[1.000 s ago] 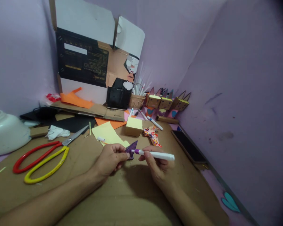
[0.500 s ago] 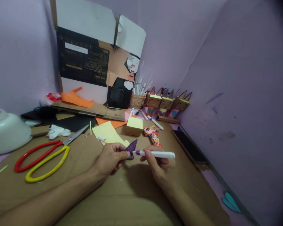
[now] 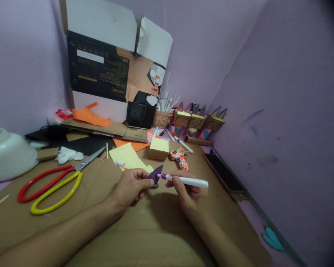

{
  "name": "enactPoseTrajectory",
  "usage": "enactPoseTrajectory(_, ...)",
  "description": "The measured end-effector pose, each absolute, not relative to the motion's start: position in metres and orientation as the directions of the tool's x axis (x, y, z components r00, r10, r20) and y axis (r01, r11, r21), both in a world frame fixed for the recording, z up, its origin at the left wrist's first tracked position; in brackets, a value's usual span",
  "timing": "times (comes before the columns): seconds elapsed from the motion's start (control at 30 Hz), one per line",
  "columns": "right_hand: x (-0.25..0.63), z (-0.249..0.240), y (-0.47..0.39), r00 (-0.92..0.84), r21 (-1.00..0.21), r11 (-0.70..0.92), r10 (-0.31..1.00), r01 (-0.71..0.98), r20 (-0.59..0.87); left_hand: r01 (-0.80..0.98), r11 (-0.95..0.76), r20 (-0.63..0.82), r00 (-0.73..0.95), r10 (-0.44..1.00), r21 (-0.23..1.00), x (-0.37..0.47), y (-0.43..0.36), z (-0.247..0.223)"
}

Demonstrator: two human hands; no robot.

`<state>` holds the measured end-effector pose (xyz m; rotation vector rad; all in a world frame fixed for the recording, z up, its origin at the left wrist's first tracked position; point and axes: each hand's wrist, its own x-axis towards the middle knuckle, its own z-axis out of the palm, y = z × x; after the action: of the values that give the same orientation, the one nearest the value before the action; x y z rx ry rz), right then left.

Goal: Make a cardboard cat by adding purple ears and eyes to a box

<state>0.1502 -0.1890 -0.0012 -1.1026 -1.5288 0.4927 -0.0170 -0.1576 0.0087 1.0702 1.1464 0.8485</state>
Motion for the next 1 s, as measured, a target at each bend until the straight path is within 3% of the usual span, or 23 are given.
enactPoseTrajectory(0.13, 0.1503, -0.0040, -0.1865, 0.152, -0.819, 0.463, 0.832, 0.340, 0.534, 0.003, 0.289, -0.282, 0.221, 0.934, 0.957, -0.0168, -0.1578, 0.0080)
enactPoseTrajectory(0.33, 0.1485, 0.0022, -0.1899, 0.065, -0.806, 0.470, 0.849, 0.359, 0.524, 0.007, 0.305, -0.299, 0.222, 0.928, 0.952, -0.0174, -0.1568, 0.0073)
enactPoseTrajectory(0.57, 0.1480, 0.0043, -0.1866, 0.228, -0.829, 0.501, 0.802, 0.248, 0.553, 0.009, 0.282, -0.276, 0.228, 0.934, 0.959, -0.0196, -0.1569, 0.0041)
enactPoseTrajectory(1.0, 0.1486, 0.0019, -0.1885, 0.111, -0.826, 0.458, 0.850, 0.329, 0.515, -0.003, 0.274, -0.267, 0.214, 0.940, 0.962, -0.0170, -0.1577, 0.0072)
